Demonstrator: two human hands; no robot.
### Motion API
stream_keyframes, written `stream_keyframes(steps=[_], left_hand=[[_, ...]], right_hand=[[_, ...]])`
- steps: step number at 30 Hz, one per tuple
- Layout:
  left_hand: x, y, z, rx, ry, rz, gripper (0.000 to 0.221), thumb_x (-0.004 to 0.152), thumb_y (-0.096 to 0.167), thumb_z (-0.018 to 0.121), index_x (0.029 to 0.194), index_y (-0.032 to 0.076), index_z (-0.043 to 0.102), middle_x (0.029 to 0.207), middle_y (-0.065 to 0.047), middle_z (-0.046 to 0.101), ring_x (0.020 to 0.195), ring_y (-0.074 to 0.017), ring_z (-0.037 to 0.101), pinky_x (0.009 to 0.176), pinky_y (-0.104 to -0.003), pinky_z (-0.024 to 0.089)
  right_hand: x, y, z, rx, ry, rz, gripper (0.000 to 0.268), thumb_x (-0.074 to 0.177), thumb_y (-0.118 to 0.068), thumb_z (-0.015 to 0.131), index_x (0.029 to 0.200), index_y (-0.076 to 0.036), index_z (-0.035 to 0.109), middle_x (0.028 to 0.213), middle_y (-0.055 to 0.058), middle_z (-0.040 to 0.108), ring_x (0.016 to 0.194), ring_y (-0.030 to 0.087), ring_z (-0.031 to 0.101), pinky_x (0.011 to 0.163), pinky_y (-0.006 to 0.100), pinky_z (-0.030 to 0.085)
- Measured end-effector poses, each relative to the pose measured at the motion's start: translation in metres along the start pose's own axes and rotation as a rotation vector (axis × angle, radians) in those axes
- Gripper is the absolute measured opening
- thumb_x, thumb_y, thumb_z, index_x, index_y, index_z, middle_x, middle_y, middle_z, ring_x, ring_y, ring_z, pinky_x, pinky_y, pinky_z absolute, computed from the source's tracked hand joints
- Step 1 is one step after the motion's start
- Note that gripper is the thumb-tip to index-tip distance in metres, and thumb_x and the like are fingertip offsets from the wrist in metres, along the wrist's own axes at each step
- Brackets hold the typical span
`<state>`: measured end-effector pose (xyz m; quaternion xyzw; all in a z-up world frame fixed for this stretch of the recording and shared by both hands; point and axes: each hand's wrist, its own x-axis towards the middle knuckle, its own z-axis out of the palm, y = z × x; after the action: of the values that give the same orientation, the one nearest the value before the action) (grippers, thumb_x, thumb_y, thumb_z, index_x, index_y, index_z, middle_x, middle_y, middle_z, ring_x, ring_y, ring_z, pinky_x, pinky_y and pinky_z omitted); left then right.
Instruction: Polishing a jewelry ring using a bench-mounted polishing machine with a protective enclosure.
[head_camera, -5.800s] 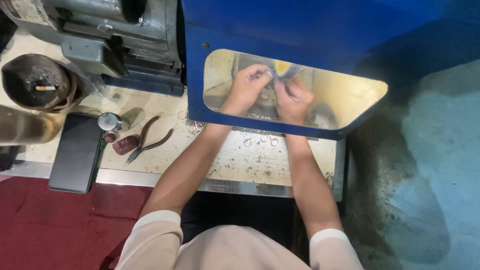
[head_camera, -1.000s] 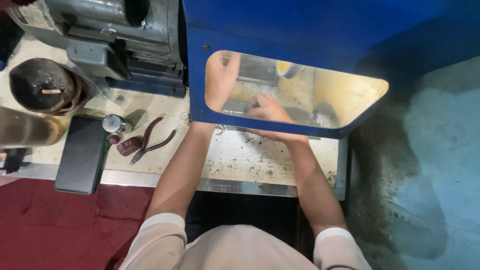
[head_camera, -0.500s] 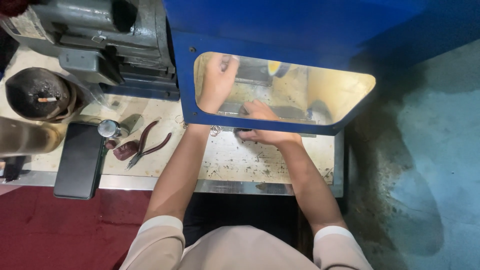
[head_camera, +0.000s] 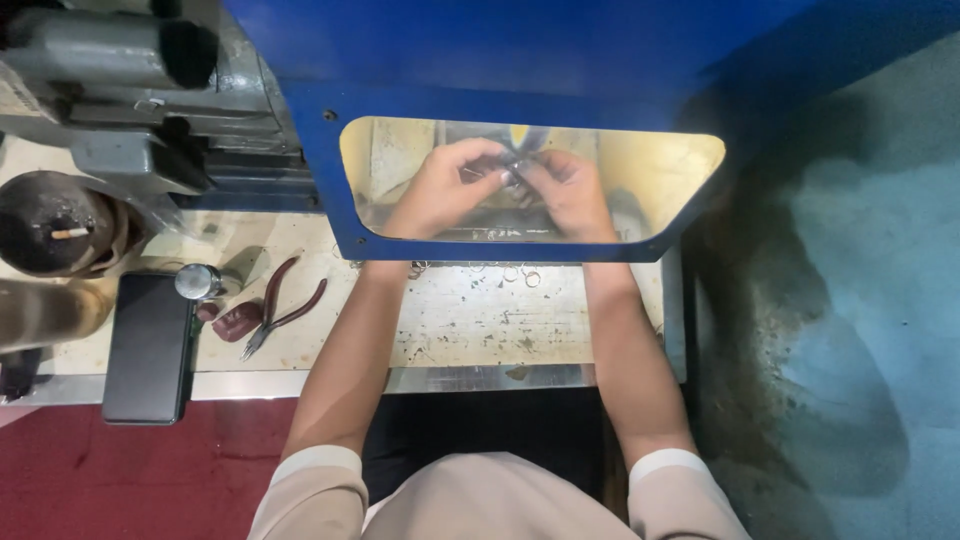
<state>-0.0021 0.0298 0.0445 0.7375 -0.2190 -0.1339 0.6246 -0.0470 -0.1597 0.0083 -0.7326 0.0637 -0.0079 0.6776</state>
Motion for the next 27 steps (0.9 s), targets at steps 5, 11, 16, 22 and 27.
stream_keyframes(steps=[5, 11, 16, 22, 27], left_hand=[[0.001, -0.011, -0.001, 0.050, 0.085, 0.019, 0.026, 0.096, 0.018, 0.076, 0.119, 0.006, 0.075, 0.104, -0.015, 0.077, 0.100, -0.0250, 0.074, 0.084, -0.037, 0.061], [-0.001, -0.006, -0.004, 0.040, 0.097, 0.152, 0.019, 0.096, 0.015, 0.076, 0.114, 0.009, 0.077, 0.099, -0.010, 0.077, 0.092, -0.0192, 0.074, 0.078, -0.031, 0.060], [-0.004, 0.000, -0.006, 0.002, 0.090, 0.254, 0.016, 0.095, 0.014, 0.078, 0.111, 0.010, 0.077, 0.095, -0.006, 0.076, 0.085, -0.0156, 0.071, 0.074, -0.030, 0.058], [-0.001, -0.007, -0.003, -0.003, 0.092, 0.198, 0.016, 0.097, 0.014, 0.074, 0.112, 0.008, 0.076, 0.095, -0.008, 0.076, 0.087, -0.0174, 0.071, 0.075, -0.033, 0.057], [0.005, -0.018, 0.014, -0.143, 0.159, 0.055, 0.014, 0.097, 0.014, 0.069, 0.108, 0.013, 0.077, 0.086, -0.002, 0.076, 0.082, -0.0097, 0.070, 0.071, -0.026, 0.059]], right_hand=[[-0.004, -0.014, 0.006, -0.036, 0.007, -0.106, 0.014, 0.094, -0.013, 0.080, 0.101, -0.002, 0.074, 0.082, 0.012, 0.075, 0.076, 0.015, 0.073, 0.069, 0.031, 0.059], [-0.002, -0.003, 0.004, -0.181, 0.136, -0.430, 0.011, 0.087, -0.004, 0.086, 0.096, -0.002, 0.080, 0.083, 0.014, 0.075, 0.080, 0.018, 0.074, 0.069, 0.032, 0.059], [-0.007, -0.009, 0.007, -0.152, 0.160, -0.446, 0.007, 0.087, 0.000, 0.084, 0.092, -0.004, 0.082, 0.083, 0.012, 0.075, 0.077, 0.015, 0.073, 0.070, 0.030, 0.059], [-0.009, -0.011, 0.010, -0.090, 0.115, -0.462, 0.007, 0.088, 0.000, 0.082, 0.095, 0.000, 0.081, 0.082, 0.015, 0.074, 0.079, 0.015, 0.071, 0.070, 0.031, 0.058], [-0.003, -0.001, 0.009, -0.070, 0.201, -0.534, 0.005, 0.089, 0.002, 0.083, 0.092, 0.003, 0.080, 0.078, 0.015, 0.071, 0.077, 0.015, 0.067, 0.066, 0.032, 0.056]])
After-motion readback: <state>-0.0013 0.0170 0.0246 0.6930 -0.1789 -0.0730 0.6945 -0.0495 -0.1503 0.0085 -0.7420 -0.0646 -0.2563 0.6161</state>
